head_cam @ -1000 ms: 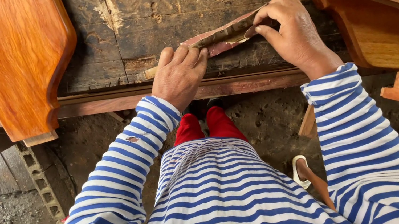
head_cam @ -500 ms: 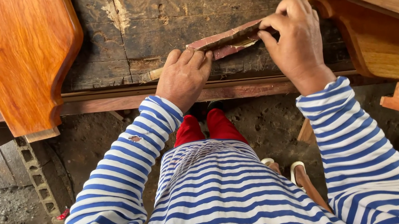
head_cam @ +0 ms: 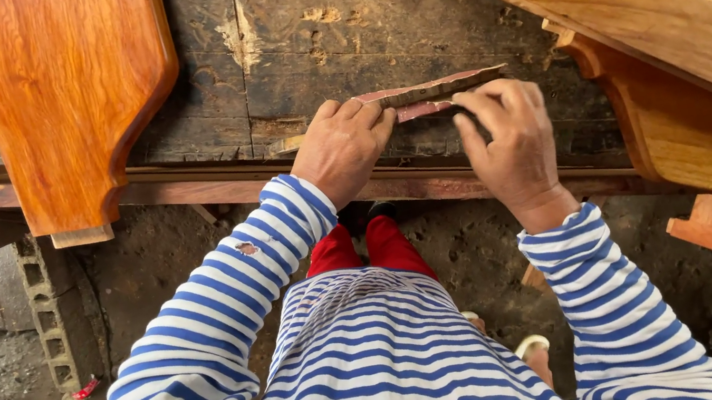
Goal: The person prepares a sanding block by wrapping sandpaper around a small piece of wood. They then use this block to sand the edges and surfaces of a wooden chair backrest, focusing on the slats and frame.
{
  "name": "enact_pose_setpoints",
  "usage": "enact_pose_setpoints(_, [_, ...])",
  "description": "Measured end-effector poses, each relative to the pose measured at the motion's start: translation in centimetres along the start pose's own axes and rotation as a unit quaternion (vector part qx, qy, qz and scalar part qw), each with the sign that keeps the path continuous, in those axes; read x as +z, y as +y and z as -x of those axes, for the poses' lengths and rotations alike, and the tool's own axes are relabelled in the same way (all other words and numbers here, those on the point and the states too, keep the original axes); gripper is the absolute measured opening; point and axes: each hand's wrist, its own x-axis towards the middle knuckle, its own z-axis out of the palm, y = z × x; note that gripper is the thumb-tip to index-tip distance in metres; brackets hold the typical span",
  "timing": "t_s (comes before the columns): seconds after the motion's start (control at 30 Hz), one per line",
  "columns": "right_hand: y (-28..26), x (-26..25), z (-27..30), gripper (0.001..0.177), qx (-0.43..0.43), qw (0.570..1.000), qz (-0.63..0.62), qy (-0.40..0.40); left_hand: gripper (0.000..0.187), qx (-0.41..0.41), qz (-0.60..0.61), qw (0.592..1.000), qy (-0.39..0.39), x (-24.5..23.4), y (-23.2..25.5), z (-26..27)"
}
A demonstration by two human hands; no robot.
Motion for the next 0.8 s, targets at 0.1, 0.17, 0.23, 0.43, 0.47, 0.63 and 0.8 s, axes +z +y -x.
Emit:
enact_pose_setpoints(0.1, [-0.1,0.5,-0.1,0.028,-0.056,0.998,0.001,-0.024,0.025,-0.005,0.006,1.000,-0.024,0.5,-0.1,0.3])
enact_pose_setpoints(0.17, [0.6,1.3,0.0,0.025,-0.075,0.997,0.012,-0.011,0.026,-0.008,0.009,0.999,-0.033,0.3,-0.2,0.2])
enact_pose_setpoints(0.23, [1.2,1.9,0.2,0.022,-0.090,0.996,0.023,0.000,0.027,-0.010,0.017,0.999,-0.043,0.2,-0.2,0.2])
enact_pose_setpoints(0.43, [1.6,2.4,-0.7,0.011,-0.079,0.997,0.000,0.020,0.027,-0.021,0.019,0.998,-0.064,0.1,-0.4,0.0])
enact_pose_setpoints(0.47, [1.6,2.3,-0.9,0.010,-0.073,0.997,-0.009,0.015,0.026,-0.030,0.027,0.997,-0.059,0.3,-0.5,-0.1])
enact_pose_setpoints(0.63, [0.9,1.6,-2.0,0.008,-0.057,0.997,-0.053,0.003,0.019,-0.061,0.052,0.996,-0.049,0.1,-1.0,-0.7])
enact_pose_setpoints(0.8, [0.3,1.1,-2.3,0.008,-0.018,0.987,-0.156,0.024,0.012,-0.093,0.076,0.992,-0.045,-0.1,-0.9,-1.0])
